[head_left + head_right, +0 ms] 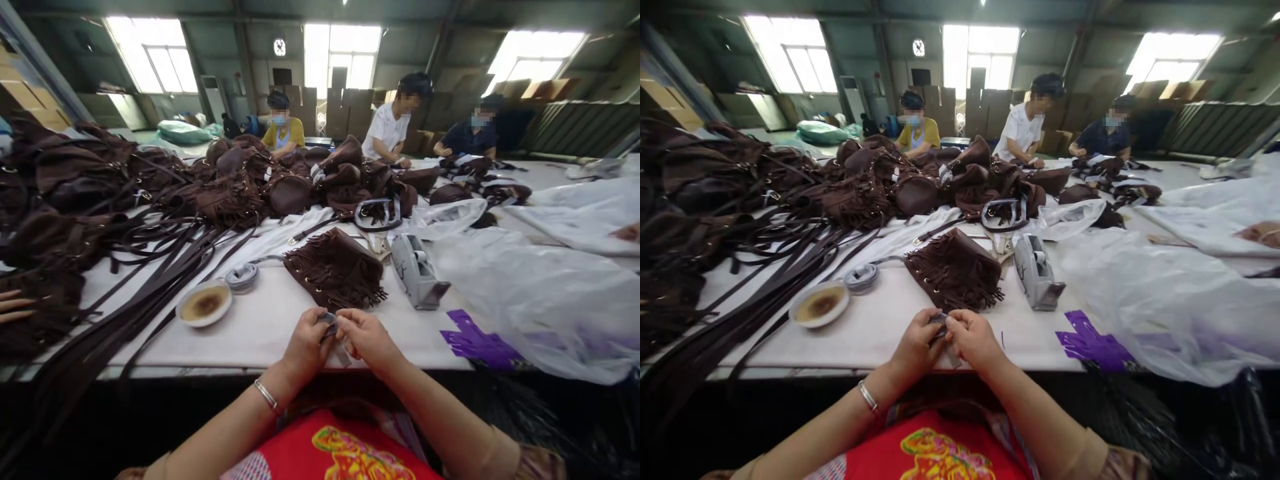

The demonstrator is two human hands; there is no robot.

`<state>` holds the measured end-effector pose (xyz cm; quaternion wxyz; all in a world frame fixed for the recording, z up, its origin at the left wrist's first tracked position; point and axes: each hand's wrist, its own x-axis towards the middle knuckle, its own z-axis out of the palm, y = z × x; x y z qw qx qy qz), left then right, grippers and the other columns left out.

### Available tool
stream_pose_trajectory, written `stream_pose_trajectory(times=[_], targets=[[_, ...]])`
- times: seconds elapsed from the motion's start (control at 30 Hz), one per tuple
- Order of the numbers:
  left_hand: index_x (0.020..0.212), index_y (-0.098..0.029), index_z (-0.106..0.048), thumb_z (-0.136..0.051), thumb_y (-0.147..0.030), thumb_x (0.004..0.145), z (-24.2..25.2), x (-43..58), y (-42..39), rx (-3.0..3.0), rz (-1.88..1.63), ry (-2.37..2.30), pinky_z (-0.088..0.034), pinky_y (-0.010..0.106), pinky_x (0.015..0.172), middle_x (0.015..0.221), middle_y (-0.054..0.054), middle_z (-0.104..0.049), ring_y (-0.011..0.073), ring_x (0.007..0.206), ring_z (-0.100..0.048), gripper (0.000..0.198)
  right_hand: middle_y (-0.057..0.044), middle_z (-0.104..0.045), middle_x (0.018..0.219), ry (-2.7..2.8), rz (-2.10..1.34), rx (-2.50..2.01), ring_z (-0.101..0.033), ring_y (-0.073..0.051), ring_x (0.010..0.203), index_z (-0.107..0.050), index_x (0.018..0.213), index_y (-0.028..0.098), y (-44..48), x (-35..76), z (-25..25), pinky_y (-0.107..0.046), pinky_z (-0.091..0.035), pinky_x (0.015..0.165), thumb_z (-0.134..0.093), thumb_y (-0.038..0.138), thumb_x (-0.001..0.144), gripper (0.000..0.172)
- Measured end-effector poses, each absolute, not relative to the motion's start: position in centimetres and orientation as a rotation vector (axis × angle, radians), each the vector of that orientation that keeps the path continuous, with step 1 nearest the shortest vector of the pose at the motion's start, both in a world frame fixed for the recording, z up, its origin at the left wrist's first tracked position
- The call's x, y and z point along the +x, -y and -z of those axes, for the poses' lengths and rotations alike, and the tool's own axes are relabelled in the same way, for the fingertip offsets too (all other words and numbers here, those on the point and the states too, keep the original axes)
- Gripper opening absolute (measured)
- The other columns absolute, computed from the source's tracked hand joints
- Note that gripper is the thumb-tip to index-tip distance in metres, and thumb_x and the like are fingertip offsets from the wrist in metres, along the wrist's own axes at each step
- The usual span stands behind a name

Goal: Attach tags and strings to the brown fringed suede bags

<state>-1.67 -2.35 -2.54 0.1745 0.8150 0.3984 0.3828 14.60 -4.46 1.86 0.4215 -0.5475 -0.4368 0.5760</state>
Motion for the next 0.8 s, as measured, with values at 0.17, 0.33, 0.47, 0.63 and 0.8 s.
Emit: stream_pose_trajectory(times=[0.17, 0.33, 0.47, 0.63, 0.8], targets=[[0.092, -0.015, -0.069, -0.056, -0.017, 0.086, 2.2, -1.8, 2.5, 2.269, -1.038, -1.159, -0.050, 0.043, 0.099, 0.113, 0.014, -0.061, 0.0248, 0.110, -0.057, 0.014, 0.005, -0.053, 0.050, 1.005, -1.499, -1.328, -0.040, -0.005, 0.038, -0.063, 0.082, 0.013, 3.9, 12.8, -1.3, -0.018, -0.029, 0.037, -0.067, 0.056, 0.074, 0.043], [0.092, -0.016, -0.069, -0.055, -0.015, 0.086, 1.6, -1.8, 2.6, 2.227, -0.985, -1.200, -0.048, 0.041, 0.101, 0.115, 0.011, -0.061, 0.0253, 0.112, -0.056, 0.015, 0.002, -0.059, 0.055, 0.950, -1.587, -1.244, -0.045, -0.006, 0.043, -0.068, 0.093, 0.012, 4.5, 13.3, -0.5, -0.018, -0.032, 0.041, -0.074, 0.048, 0.072, 0.041], [0.091, -0.018, -0.068, -0.054, -0.014, 0.084, 1.7, -1.8, 2.6, 2.214, -0.947, -1.218, -0.047, 0.039, 0.102, 0.115, 0.009, -0.062, 0.0248, 0.113, -0.056, 0.016, 0.002, -0.063, 0.062, 0.884, -1.608, -1.229, -0.049, -0.007, 0.046, -0.066, 0.107, 0.013, 4.5, 13.5, -0.1, -0.020, -0.036, 0.044, -0.076, 0.041, 0.069, 0.048], [0.107, -0.016, -0.066, -0.053, -0.015, 0.086, 1.3, -1.8, 2.6, 2.224, -0.961, -1.211, -0.047, 0.039, 0.101, 0.117, 0.010, -0.061, 0.0247, 0.112, -0.056, 0.025, 0.006, -0.057, 0.054, 0.988, -1.526, -1.316, -0.043, -0.007, 0.042, -0.064, 0.111, 0.011, 4.0, 13.5, -1.1, -0.019, -0.032, 0.042, -0.069, 0.028, 0.066, 0.048], [0.106, -0.016, -0.065, -0.054, -0.014, 0.086, 1.1, -1.6, 2.6, 2.216, -0.985, -1.191, -0.049, 0.039, 0.099, 0.114, 0.010, -0.061, 0.0241, 0.109, -0.057, 0.023, 0.008, -0.053, 0.051, 0.995, -1.479, -1.263, -0.035, -0.005, 0.040, -0.063, 0.115, 0.013, 3.4, 13.0, -2.9, -0.019, -0.026, 0.040, -0.064, 0.020, 0.061, 0.054]])
